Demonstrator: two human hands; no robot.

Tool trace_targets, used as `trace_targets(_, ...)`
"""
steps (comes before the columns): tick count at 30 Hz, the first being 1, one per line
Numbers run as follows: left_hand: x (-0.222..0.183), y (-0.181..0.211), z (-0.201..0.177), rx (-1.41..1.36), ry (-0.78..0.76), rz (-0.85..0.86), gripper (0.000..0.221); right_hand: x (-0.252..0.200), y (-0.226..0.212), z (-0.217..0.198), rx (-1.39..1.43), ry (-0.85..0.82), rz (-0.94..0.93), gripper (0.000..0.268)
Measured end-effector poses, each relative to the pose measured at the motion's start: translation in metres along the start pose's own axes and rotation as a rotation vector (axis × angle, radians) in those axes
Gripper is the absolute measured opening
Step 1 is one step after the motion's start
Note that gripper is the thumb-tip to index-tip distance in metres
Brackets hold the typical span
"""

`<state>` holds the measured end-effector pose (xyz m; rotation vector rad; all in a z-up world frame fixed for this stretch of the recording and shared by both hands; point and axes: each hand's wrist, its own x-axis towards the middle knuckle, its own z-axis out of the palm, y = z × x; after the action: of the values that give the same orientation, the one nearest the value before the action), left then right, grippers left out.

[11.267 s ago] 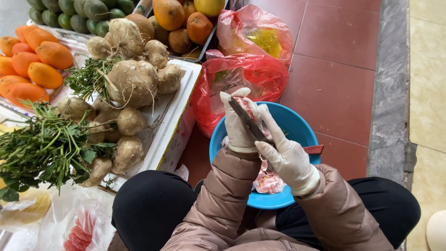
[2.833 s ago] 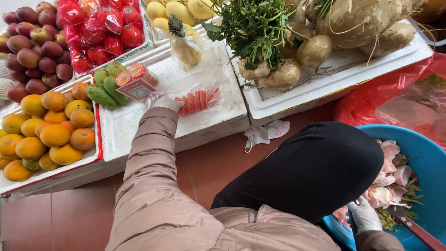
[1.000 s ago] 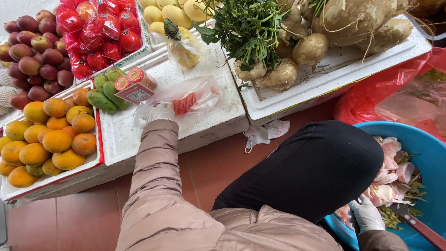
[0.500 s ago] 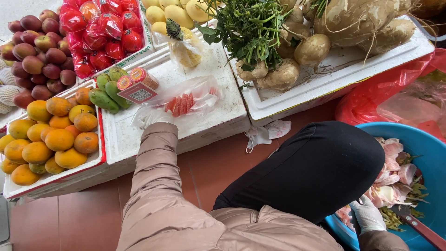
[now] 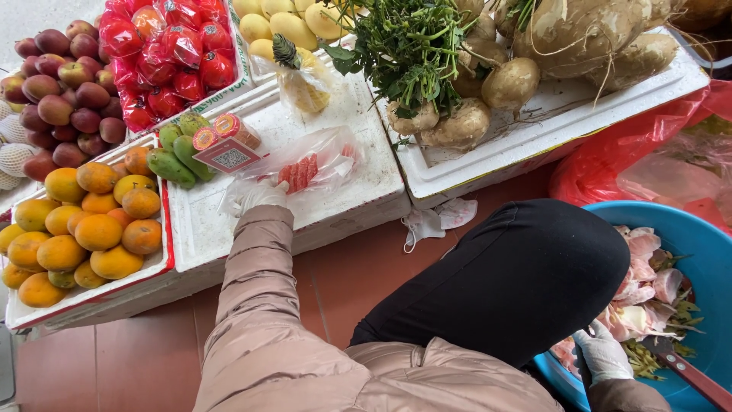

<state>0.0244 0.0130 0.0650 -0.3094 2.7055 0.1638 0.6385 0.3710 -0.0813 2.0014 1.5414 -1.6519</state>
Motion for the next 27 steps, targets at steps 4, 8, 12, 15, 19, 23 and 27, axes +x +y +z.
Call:
trace_targets(4, 0.021, 0.003, -0.002, 0.085, 0.098, -0.129, 0.060, 0.000, 0.000, 0.000, -0.002, -0.011, 0.018, 0.048)
trace_targets(8, 0.026, -0.001, 0.019, -0.398, 0.244, -0.285, 0.080, -0.004, -0.006, 0.001, -0.071, 0.002, 0.034, 0.046)
trace_targets(12, 0.015, 0.001, 0.011, -0.152, 0.094, -0.206, 0.070, -0.005, -0.004, 0.000, -0.048, -0.023, 0.014, 0.047)
trace_targets(15, -0.008, 0.001, -0.002, -0.268, 0.041, -0.052, 0.046, -0.008, -0.006, 0.002, 0.014, -0.011, 0.026, 0.044)
trace_targets(19, 0.012, 0.006, 0.012, -0.123, 0.058, -0.174, 0.076, -0.009, -0.008, 0.002, -0.018, -0.010, 0.011, 0.048)
trace_targets(23, 0.014, 0.005, 0.021, -0.082, 0.172, -0.111, 0.095, -0.013, -0.012, 0.002, -0.020, -0.014, 0.004, 0.049)
trace_targets(27, -0.028, 0.014, 0.002, -0.009, 0.247, -0.115, 0.099, -0.015, -0.013, 0.002, 0.003, -0.023, -0.010, 0.053)
